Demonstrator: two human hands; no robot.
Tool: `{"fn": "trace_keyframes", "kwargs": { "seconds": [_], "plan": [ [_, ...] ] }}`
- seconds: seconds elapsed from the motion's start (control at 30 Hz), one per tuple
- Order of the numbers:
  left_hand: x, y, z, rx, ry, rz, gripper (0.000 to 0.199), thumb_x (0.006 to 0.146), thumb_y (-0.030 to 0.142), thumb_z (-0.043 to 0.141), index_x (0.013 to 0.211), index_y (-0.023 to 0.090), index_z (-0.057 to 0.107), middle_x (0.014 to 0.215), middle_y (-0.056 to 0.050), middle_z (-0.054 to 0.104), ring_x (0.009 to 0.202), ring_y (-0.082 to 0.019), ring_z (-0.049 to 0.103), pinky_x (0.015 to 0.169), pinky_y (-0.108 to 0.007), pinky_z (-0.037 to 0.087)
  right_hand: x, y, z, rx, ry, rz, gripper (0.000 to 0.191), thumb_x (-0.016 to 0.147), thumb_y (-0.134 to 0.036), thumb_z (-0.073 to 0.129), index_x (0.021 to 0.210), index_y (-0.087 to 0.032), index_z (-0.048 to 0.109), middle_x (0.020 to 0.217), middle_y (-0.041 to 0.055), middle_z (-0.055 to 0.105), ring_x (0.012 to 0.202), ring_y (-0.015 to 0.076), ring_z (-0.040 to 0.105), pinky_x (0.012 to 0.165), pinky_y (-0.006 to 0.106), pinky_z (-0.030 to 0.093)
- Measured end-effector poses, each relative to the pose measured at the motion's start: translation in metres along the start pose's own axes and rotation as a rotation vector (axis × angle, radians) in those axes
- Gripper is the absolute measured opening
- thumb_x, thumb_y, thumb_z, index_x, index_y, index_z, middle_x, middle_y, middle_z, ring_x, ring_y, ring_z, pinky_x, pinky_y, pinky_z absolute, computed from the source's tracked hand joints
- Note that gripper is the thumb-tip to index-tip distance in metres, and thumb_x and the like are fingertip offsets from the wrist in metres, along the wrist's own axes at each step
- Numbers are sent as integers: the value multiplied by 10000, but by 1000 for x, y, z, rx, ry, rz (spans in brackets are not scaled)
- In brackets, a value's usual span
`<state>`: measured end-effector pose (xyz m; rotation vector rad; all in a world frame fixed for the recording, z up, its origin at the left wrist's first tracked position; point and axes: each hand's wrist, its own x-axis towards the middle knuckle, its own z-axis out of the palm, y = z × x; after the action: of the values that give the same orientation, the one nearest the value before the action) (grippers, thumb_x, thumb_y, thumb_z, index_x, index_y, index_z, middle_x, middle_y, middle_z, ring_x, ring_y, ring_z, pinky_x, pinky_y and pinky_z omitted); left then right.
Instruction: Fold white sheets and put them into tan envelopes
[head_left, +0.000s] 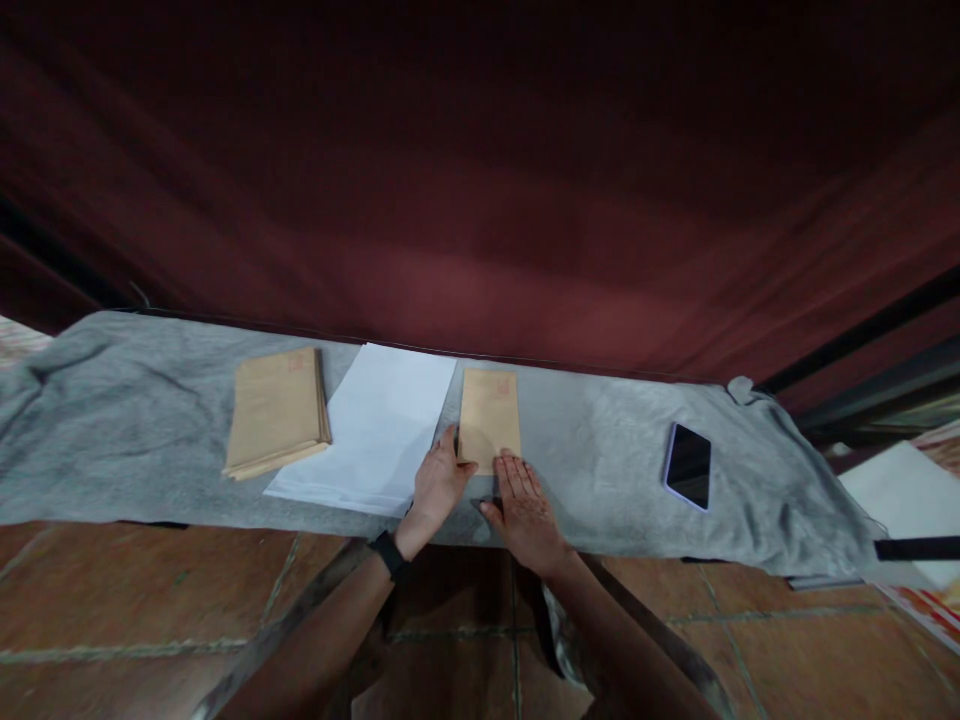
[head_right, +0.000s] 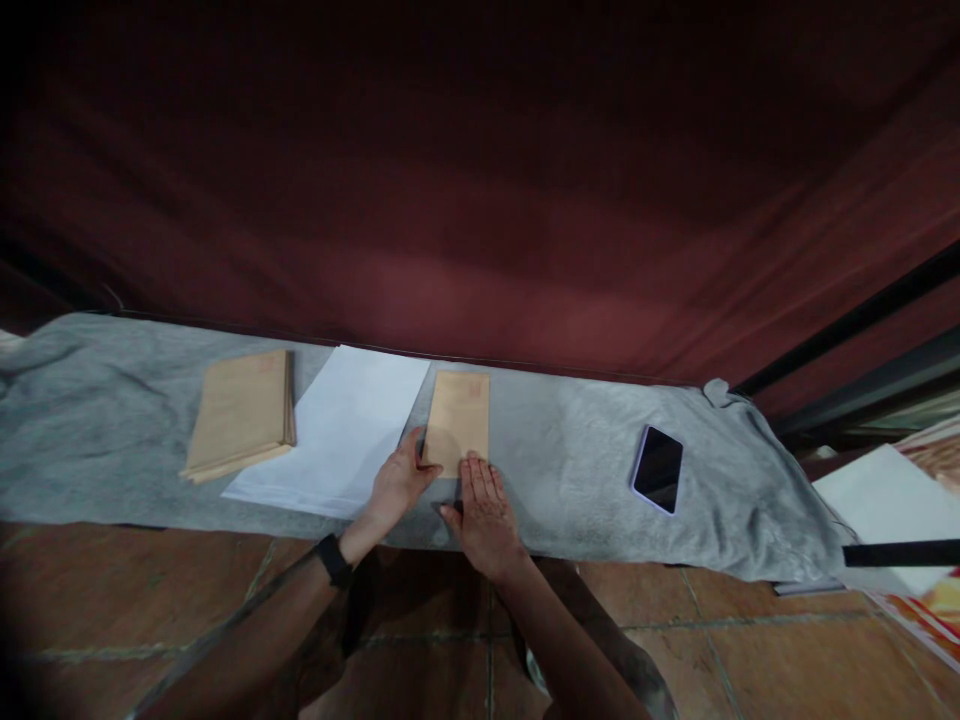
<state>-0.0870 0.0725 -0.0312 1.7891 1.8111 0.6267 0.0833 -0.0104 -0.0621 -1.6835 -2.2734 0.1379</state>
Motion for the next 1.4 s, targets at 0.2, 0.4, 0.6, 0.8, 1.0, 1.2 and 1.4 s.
{"fn": "trace_keyframes", "kwargs": {
  "seconds": [0.2, 0.4, 0.6, 0.8, 1.0, 1.2, 1.4],
  "plan": [
    [7, 8, 6, -665, -149, -42, 593, 766, 205, 680, 1334, 152, 520, 826, -3, 718, 782, -206, 713, 745, -324, 556, 19, -13, -11, -36, -20, 124, 671, 1031, -411, 453, 1581, -44, 339, 1629, 234, 353, 1485, 379, 370, 1223, 566, 306],
    [-5, 31, 2, -1038, -258, -1, 664, 787, 459, 771, 1351, 189, 546, 937, -37, 720, 897, -208, 695, 781, -329, 562, 39, 1, -35, 315, 157, 358, 449, 1025, -254, 409, 1440, -187, 568, 1303, 180, 634, 1134, 290, 641, 1009, 468, 540],
    [-17, 44, 2, -1104, -361, -137, 588, 768, 557, 786, 1214, 199, 650, 1049, -83, 734, 928, -226, 703, 761, -338, 570, 43, 11, -35, 1008, 384, 524, 444, 996, -542, 457, 961, -195, 732, 943, 88, 723, 836, 205, 705, 763, 346, 617],
    [-12, 36, 19, -923, -345, -158, 346, 757, 473, 750, 899, 175, 650, 824, -29, 732, 714, -163, 688, 631, -262, 541, 33, -10, -23, 1797, 216, 739, 379, 648, -504, 882, 757, -182, 713, 774, 59, 764, 750, 209, 731, 773, 358, 614],
    [-3, 19, 13, -749, -368, -250, 174, 776, 290, 713, 775, 196, 567, 538, 57, 614, 438, -113, 580, 453, -211, 454, 25, 7, -45, 1734, -339, 793, 327, 784, -442, 709, 900, -140, 761, 993, 135, 801, 759, 177, 739, 696, 290, 576],
    [-8, 14, 10, -613, -399, -297, 155, 872, 225, 628, 874, 229, 473, 508, 86, 596, 419, -122, 593, 461, -211, 477, 26, 22, -52, 1260, -277, 536, 420, 926, -475, 480, 1008, -170, 757, 1006, 118, 798, 828, 227, 744, 784, 398, 599],
    [-14, 18, 8, -494, -434, -289, 169, 916, 240, 624, 1001, 225, 479, 515, 97, 567, 422, -135, 589, 495, -232, 478, 19, 18, -25, 460, 49, 41, 468, 1028, -328, 439, 1462, -191, 548, 1576, 120, 486, 1471, 267, 427, 1237, 516, 315]
  ]
}}
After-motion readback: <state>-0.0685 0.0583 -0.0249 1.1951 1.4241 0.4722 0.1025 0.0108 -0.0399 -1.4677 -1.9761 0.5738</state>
